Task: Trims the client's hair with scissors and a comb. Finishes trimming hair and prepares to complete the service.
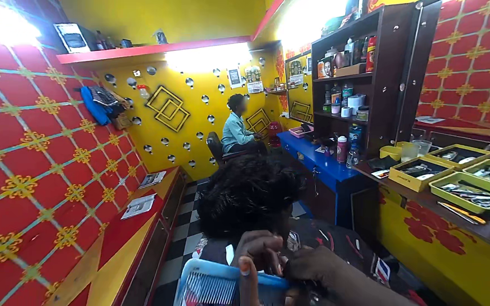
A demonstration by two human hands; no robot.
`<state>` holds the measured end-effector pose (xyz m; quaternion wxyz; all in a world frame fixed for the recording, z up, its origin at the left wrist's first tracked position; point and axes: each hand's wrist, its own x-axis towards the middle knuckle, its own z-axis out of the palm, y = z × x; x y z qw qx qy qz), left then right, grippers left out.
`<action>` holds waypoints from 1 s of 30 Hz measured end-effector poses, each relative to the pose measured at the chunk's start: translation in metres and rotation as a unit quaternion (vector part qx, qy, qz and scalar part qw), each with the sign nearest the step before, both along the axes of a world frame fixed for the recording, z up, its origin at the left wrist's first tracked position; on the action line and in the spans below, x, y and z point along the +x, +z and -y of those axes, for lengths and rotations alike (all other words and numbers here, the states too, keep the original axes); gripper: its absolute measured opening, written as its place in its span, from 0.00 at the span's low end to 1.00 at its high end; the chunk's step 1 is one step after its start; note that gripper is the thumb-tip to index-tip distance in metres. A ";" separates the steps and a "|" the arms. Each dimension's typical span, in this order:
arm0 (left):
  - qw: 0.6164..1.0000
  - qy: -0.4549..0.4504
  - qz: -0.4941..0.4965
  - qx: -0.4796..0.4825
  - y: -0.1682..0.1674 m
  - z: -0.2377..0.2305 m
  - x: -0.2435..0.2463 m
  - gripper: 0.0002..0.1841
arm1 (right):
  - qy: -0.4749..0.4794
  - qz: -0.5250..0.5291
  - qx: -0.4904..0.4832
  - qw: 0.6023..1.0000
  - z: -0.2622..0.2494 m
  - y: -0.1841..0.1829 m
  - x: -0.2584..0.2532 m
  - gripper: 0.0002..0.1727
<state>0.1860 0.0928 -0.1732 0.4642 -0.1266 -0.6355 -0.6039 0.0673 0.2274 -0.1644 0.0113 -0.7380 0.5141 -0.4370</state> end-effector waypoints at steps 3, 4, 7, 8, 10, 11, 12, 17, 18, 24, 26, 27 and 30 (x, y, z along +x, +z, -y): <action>0.977 0.174 0.020 -0.121 -0.014 0.025 0.017 0.33 | -0.042 -0.124 -0.070 0.989 -0.007 -0.004 -0.020 0.13; 0.960 0.233 0.020 -0.152 -0.021 0.035 0.028 0.30 | -0.099 -0.190 -0.115 0.970 -0.010 -0.007 -0.028 0.12; 0.911 0.373 0.027 -0.176 -0.038 0.056 0.048 0.11 | -0.241 -0.339 -0.210 0.885 -0.016 -0.015 -0.061 0.11; 0.895 0.400 0.058 -0.190 -0.046 0.056 0.050 0.11 | -0.260 -0.378 -0.223 0.860 -0.016 -0.019 -0.072 0.12; 0.860 0.417 0.141 -0.256 -0.054 0.054 0.045 0.18 | -0.275 -0.435 -0.234 0.825 -0.010 -0.025 -0.094 0.13; 0.843 0.420 0.168 -0.290 -0.051 0.054 0.040 0.22 | -0.276 -0.450 -0.236 0.815 -0.004 -0.025 -0.103 0.13; 0.827 0.423 0.183 -0.322 -0.045 0.055 0.034 0.25 | -0.277 -0.458 -0.246 0.808 0.004 -0.023 -0.110 0.13; 0.813 0.394 0.170 -0.394 -0.001 0.079 0.009 0.30 | -0.259 -0.461 -0.305 0.792 0.043 0.002 -0.137 0.11; 0.817 0.373 0.161 -0.410 0.009 0.088 0.003 0.30 | -0.255 -0.461 -0.312 0.790 0.051 0.008 -0.143 0.11; 0.813 0.181 0.285 -0.475 0.077 0.121 -0.036 0.31 | -0.223 -0.456 -0.316 0.802 0.092 0.035 -0.184 0.12; 0.822 0.139 0.289 -0.471 0.091 0.125 -0.048 0.30 | -0.214 -0.460 -0.322 0.799 0.104 0.041 -0.195 0.12; 0.826 0.121 0.287 -0.470 0.096 0.128 -0.054 0.30 | -0.211 -0.462 -0.327 0.797 0.109 0.044 -0.199 0.12; 0.841 0.074 0.272 -0.462 0.103 0.133 -0.067 0.33 | -0.202 -0.472 -0.341 0.788 0.116 0.054 -0.207 0.12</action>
